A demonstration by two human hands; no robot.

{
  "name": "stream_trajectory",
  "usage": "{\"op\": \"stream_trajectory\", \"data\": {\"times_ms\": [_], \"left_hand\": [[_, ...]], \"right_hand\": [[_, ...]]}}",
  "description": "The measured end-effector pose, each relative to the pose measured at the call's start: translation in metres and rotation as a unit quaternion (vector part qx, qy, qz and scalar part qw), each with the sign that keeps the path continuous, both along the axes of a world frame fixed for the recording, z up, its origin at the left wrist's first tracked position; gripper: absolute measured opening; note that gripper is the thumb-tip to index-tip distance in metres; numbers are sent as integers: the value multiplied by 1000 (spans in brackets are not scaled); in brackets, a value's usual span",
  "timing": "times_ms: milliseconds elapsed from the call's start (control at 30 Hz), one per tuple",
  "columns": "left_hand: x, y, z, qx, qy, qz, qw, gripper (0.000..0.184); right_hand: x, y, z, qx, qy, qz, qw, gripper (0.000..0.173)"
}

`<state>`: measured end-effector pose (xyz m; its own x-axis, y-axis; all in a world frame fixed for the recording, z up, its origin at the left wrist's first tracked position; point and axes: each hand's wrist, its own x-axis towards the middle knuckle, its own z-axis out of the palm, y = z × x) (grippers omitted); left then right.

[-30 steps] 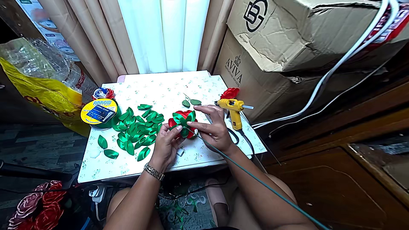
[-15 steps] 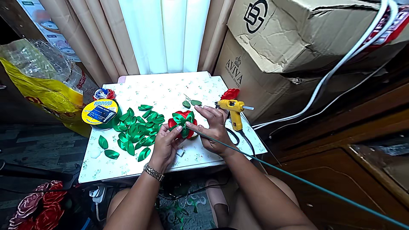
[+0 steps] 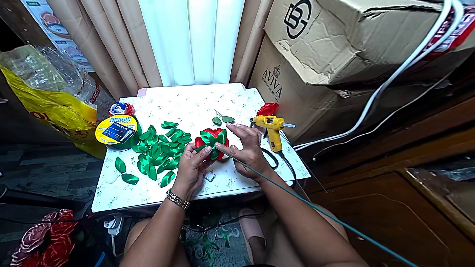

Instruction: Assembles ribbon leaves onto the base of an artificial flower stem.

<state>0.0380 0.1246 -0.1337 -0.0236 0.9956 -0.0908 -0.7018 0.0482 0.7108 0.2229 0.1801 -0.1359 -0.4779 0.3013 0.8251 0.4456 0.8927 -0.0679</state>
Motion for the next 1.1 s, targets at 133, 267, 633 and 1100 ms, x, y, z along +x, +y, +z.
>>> {"op": "stream_trajectory", "data": {"times_ms": [133, 267, 633, 1100], "left_hand": [[0, 0, 1, -8, 10, 1, 1000, 19], [0, 0, 2, -7, 18, 2, 1000, 19], [-2, 1, 4, -19, -10, -6, 1000, 14], [-2, 4, 1, -38, 35, 8, 999, 15]], "right_hand": [[1, 1, 0, 0, -6, -2, 1000, 32], [1, 1, -1, 4, -6, -5, 1000, 31], [-6, -16, 22, -245, 117, 84, 959, 38], [-1, -3, -8, -138, -20, 18, 990, 49]]}}
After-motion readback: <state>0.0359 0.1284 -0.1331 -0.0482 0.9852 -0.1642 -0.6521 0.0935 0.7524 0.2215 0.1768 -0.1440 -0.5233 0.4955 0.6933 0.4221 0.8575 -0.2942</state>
